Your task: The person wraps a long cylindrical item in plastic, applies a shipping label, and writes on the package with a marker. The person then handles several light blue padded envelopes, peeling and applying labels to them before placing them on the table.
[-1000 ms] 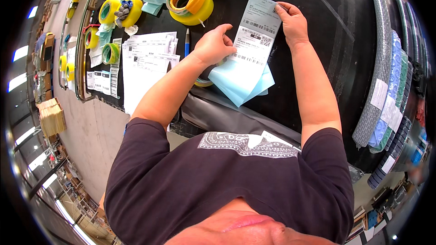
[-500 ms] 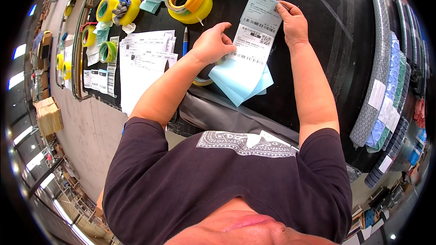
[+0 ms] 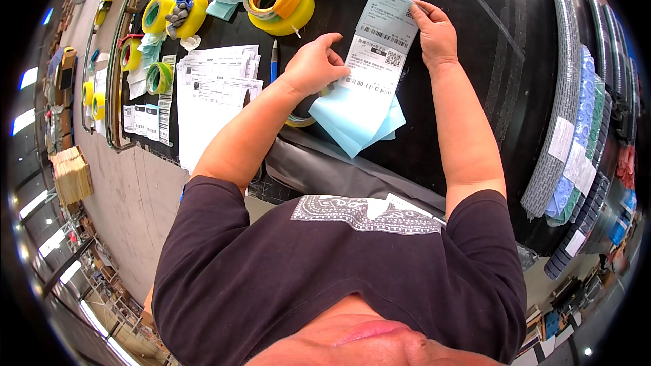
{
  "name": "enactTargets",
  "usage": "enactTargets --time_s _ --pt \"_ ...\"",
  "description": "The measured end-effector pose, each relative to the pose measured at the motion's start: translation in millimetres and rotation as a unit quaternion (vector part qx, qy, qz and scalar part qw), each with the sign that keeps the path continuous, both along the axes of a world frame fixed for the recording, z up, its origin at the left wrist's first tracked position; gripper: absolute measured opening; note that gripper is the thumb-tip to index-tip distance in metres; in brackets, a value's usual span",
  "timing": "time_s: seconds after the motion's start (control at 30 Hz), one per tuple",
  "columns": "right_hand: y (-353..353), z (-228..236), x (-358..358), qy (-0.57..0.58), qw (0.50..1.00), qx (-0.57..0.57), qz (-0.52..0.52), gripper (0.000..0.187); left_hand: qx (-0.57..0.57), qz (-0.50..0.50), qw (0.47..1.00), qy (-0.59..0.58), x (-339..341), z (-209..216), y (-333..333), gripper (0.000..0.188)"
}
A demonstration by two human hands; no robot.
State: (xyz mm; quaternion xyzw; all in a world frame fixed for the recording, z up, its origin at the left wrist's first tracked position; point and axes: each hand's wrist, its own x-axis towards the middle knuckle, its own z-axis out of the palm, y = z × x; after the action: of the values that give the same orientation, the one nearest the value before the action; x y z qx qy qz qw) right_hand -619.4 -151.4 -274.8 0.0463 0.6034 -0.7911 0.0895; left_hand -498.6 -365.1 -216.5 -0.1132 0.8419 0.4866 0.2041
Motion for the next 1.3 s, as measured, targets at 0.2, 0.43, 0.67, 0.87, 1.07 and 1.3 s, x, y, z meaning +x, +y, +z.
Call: enactTargets --time_s 0.2,0.43,0.67,0.87,1.07,1.3 --pt "-2 2 1 -0.007 1.0 0.011 -0.006 0.019 -0.006 0.0 1.0 -0.006 -1 4 3 0.073" --pt "-6 10 -18 -0.032 0.992 0.006 -0.124 0.02 0.04 0.049 0.997 0.037 -2 -7 -9 0.063" --pt "14 14 -36 -0.036 0.988 0.019 -0.152 0.027 0.116 0.043 0.991 -0.053 -16 18 -10 0.037" --pt "28 26 -17 0.34 0.83 0.43 -0.105 0.035 0.148 0.078 0.984 -0.054 -22 20 -9 0.032" --pt "1 62 10 0.334 0.877 0.322 0.127 0.019 0.17 0.068 0.983 -0.023 -38 17 -5 0.034" --pt "32 37 24 0.141 0.971 0.188 -0.037 0.033 0.303 0.177 0.933 0.076 -111 0 11 0.053"
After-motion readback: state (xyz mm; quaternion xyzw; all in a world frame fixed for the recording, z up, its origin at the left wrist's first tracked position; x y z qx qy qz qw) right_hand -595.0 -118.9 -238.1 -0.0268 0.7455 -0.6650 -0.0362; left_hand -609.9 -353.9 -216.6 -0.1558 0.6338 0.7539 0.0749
